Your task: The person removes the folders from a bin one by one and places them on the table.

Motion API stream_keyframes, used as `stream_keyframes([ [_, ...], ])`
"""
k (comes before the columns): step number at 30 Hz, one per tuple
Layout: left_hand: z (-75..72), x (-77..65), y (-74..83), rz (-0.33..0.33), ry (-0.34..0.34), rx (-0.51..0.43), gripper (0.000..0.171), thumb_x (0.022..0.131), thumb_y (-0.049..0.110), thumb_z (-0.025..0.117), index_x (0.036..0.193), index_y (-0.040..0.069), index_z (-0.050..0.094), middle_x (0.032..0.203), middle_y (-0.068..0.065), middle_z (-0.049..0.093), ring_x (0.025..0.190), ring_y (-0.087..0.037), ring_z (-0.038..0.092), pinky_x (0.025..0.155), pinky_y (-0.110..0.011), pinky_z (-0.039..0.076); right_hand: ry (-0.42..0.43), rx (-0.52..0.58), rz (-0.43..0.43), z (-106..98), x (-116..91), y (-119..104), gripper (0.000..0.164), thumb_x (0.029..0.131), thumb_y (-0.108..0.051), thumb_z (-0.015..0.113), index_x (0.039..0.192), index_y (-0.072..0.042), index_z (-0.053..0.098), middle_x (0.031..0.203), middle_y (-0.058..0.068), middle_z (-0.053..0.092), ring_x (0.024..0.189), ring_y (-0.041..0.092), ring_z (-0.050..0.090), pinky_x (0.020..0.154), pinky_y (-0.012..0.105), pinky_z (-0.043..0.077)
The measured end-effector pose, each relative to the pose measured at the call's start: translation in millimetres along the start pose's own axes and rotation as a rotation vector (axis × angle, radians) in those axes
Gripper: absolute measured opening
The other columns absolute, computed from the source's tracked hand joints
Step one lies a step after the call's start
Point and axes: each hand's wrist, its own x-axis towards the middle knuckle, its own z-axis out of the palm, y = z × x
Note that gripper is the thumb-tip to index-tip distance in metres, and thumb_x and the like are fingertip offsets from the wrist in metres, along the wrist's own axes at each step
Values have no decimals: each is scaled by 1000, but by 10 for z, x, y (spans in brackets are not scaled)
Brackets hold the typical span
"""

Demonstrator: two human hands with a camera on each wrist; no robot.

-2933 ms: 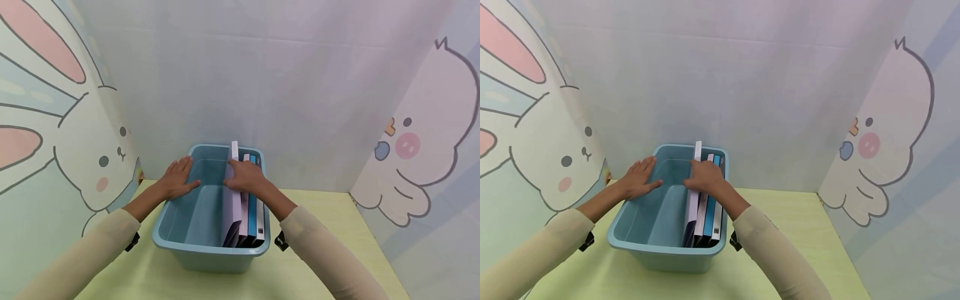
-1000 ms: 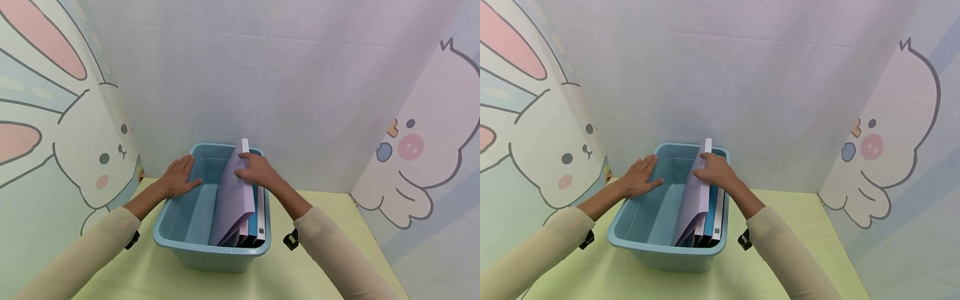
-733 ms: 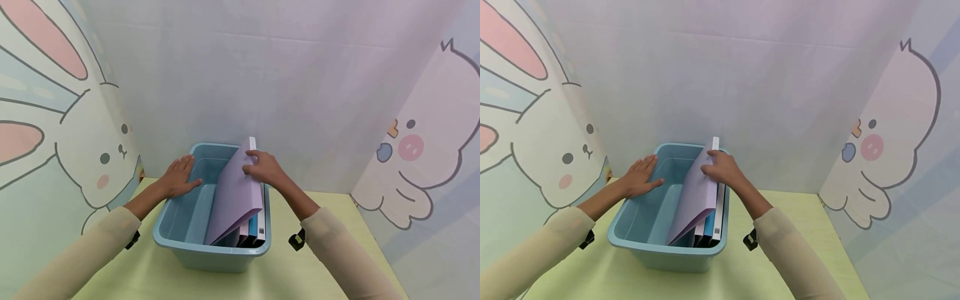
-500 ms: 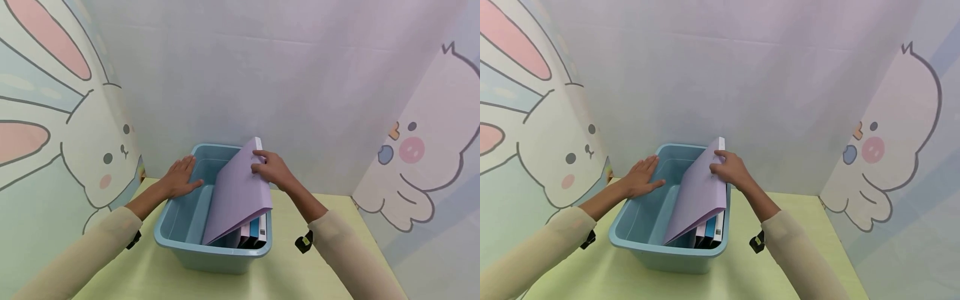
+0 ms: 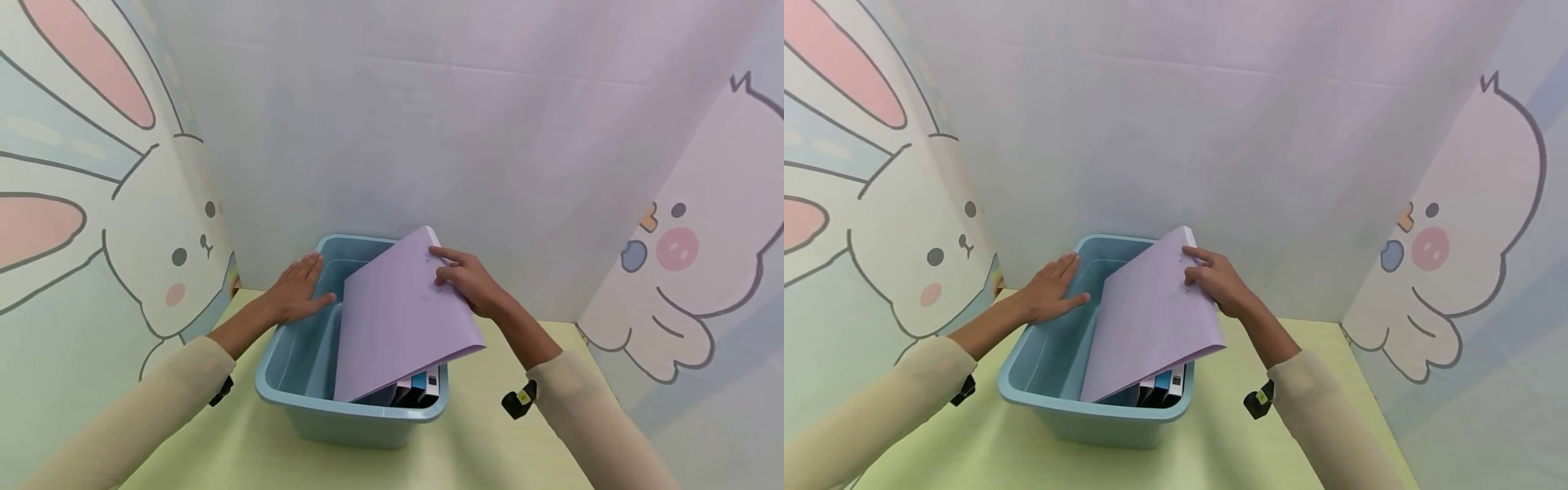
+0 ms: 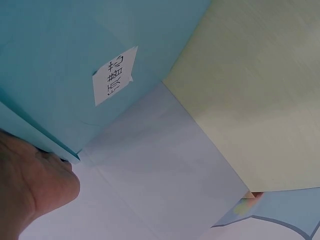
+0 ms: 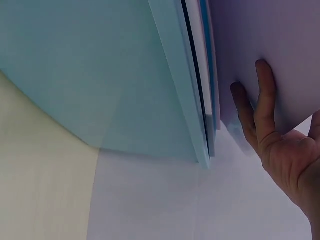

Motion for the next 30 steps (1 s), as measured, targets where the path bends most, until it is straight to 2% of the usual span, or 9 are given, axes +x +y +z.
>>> stream_keyframes([
  [3,-10,-6,22,-2,0,-4,96,116,47,55,175,-14,12,186,-35,9,175,-55,8,142,-71,7,-11,44,16,-86,-25,38,74,104,-13,58,176,-22,43,180,20,40,129,44,74,88,37,69],
  [9,-18,-14,56,-7,7,4,96,115,47,56,175,-14,12,186,-35,10,175,-56,10,142,-72,8,-5,81,12,-252,-89,103,73,105,-10,55,176,-21,43,183,20,35,128,40,74,87,34,68],
  [17,-12,1,67,-5,10,15,95,115,45,56,174,-15,14,186,-35,11,175,-56,11,142,-71,10,32,125,-21,-490,-210,129,74,106,-7,53,177,-19,41,183,21,35,117,17,77,86,30,69],
  [22,28,29,43,-5,5,14,94,115,46,55,175,-14,12,187,-34,10,175,-55,11,142,-70,10,61,158,-27,-633,-296,147,74,106,-4,52,178,-18,38,185,20,32,114,8,76,85,28,68],
  [30,39,41,23,-2,5,7,95,115,46,56,175,-14,14,186,-34,11,175,-54,11,142,-69,11,85,239,32,-905,-412,222,73,110,-5,49,179,-26,36,186,18,26,110,6,78,83,27,69],
])
